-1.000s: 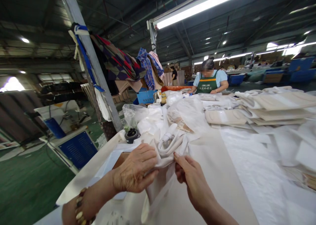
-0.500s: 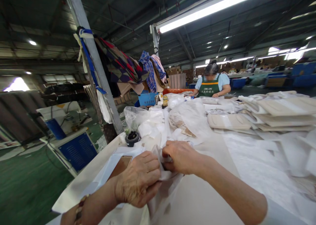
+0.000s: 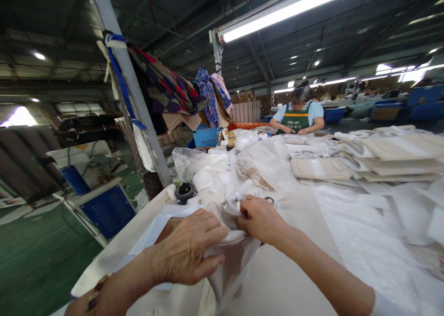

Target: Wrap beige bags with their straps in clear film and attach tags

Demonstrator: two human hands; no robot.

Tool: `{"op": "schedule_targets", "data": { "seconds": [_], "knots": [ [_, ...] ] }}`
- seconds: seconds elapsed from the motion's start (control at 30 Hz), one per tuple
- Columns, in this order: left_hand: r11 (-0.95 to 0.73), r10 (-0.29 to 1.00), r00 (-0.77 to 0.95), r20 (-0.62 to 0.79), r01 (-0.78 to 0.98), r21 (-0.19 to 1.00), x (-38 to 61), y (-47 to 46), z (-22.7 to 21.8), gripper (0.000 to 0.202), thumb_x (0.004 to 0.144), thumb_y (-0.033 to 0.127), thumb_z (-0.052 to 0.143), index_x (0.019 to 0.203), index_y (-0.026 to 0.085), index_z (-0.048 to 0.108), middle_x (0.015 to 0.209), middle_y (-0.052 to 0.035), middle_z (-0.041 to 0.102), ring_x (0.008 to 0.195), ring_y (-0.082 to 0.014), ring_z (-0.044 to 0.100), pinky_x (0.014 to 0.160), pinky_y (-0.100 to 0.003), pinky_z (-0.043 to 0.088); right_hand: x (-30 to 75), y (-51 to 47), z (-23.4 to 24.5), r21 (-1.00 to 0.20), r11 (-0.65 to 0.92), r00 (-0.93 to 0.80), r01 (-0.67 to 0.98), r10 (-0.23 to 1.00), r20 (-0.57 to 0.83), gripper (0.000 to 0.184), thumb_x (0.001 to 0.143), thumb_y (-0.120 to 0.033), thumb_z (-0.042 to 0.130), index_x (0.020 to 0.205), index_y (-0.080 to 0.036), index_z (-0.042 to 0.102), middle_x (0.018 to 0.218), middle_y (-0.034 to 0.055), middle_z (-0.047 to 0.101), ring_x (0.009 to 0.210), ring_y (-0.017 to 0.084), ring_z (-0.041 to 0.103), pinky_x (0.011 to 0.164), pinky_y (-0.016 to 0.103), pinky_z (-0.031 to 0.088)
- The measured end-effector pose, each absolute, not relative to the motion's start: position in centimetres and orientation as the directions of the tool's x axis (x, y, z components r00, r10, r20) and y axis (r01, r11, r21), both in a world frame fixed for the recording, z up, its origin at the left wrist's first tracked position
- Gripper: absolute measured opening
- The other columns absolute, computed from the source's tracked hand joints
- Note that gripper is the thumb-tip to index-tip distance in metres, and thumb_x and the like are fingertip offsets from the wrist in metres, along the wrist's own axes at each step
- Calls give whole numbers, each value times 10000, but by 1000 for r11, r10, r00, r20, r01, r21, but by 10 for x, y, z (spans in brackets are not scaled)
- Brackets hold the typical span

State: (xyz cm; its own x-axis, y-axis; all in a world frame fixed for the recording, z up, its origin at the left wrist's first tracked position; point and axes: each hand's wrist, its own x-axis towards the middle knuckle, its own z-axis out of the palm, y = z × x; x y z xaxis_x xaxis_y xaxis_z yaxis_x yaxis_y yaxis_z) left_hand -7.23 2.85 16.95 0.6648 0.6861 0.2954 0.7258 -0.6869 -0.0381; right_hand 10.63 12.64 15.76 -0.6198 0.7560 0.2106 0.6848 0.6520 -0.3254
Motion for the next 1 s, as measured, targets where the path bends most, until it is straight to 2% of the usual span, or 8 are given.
{"op": "schedule_targets", "data": {
  "seconds": [0.13,0.27,0.43,0.53,0.63,0.77,0.9,1.0],
  "knots": [
    [-742,604,688,402,670,-33,-76,30,161,290,884,273,416,1151,166,453,928,-74,571,828,-202,499,732,-355,360,108,126,154,-356,649,-612,672,758,226,61,710,-183,566,659,-160,589,745,21,563,669,130,495,582,250,276],
    [-733,638,686,350,680,5,-69,28,166,353,855,236,476,1204,196,445,975,-54,608,862,-195,522,760,-355,357,110,124,151,-376,655,-614,655,752,240,61,715,-168,554,660,-158,578,745,16,546,675,126,480,592,248,274],
    [-585,794,576,196,811,-10,-52,27,175,88,776,258,619,774,195,556,743,9,609,742,-181,505,689,-354,326,111,124,150,-398,652,-613,645,753,240,79,735,-156,567,657,-159,573,733,3,516,664,120,462,601,250,279],
    [-542,823,546,152,837,-76,-47,28,174,216,774,258,652,632,180,510,690,22,609,721,-176,505,679,-358,301,117,123,147,-443,674,-610,591,733,300,17,758,-175,602,754,-165,589,772,2,519,684,124,467,626,249,305],
    [-527,834,528,158,848,-52,-43,28,174,229,794,232,643,621,173,506,688,25,604,717,-167,508,679,-354,294,130,113,141,-492,789,-649,367,596,472,84,861,-201,520,911,-178,583,843,26,550,758,146,492,684,266,348],
    [-545,829,539,148,839,-2,-38,28,178,184,793,150,624,645,164,516,702,19,583,710,-156,505,705,-335,319,144,93,131,-350,919,-767,182,356,534,154,871,-302,547,946,-171,579,906,54,595,896,198,481,815,350,326],
    [-593,804,593,47,805,-21,-35,29,184,161,821,168,591,672,165,531,757,2,576,752,-167,504,725,-329,339,139,84,122,-242,923,-782,298,382,493,17,847,-183,582,834,-193,577,830,6,614,883,184,453,808,359,271],
    [-620,785,619,-9,785,-11,-35,29,189,148,823,201,597,692,165,539,815,-5,572,815,-171,515,770,-332,357,133,85,120,-213,913,-779,348,408,476,168,879,-161,542,713,-185,553,728,-9,601,818,166,434,768,353,249]
  ]
}}
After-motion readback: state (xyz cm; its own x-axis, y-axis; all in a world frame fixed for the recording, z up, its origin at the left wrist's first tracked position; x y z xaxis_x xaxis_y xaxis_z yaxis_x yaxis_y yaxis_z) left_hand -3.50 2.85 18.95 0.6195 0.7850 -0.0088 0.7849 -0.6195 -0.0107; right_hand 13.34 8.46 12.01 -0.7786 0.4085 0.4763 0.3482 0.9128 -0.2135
